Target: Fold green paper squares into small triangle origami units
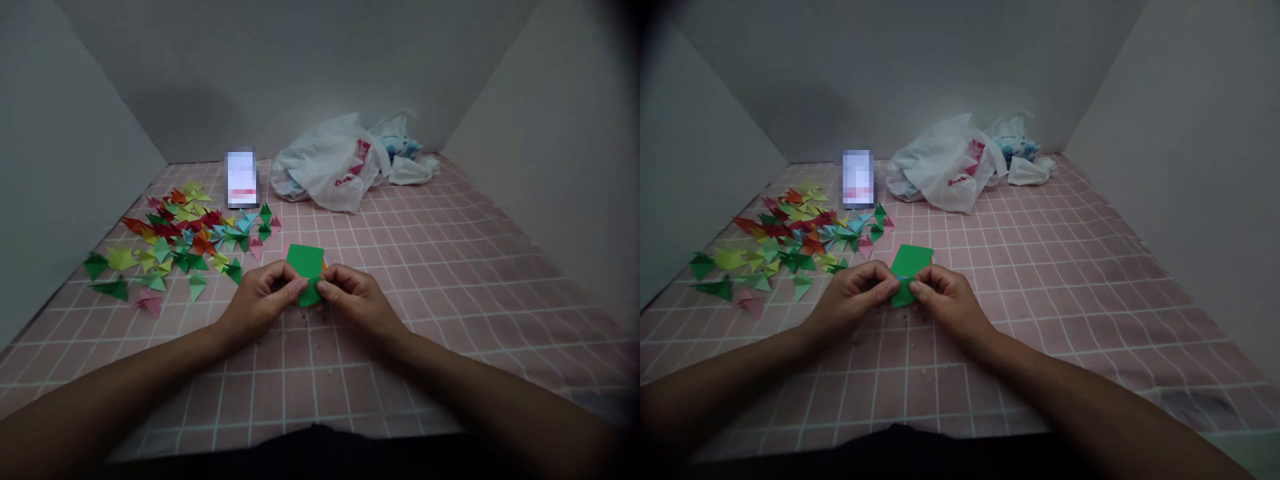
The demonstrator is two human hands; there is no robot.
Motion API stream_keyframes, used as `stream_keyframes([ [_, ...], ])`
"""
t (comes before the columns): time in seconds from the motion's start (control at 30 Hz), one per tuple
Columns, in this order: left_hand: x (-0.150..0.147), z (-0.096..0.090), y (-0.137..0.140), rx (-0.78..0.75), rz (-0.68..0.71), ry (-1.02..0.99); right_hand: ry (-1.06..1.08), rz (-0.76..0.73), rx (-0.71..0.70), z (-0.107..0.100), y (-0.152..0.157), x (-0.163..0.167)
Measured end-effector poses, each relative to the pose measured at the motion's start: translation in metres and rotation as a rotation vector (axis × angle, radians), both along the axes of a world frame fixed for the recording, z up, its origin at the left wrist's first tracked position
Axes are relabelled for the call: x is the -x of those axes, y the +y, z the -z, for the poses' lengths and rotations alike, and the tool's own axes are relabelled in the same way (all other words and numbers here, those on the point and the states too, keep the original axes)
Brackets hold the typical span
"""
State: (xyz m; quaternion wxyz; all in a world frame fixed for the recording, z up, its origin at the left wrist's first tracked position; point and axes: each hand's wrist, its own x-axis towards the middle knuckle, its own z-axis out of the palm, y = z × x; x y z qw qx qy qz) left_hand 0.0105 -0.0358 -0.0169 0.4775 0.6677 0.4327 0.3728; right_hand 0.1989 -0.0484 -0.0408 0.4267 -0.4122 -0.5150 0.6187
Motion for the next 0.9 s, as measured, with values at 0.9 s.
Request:
stream_keyframes([
  [0.9,0.0001,-0.0043,-0.0016,-0.097,0.138,0.163,-0.207,0.017,-0.242,-0.0085,-0.0005,-0.0037],
])
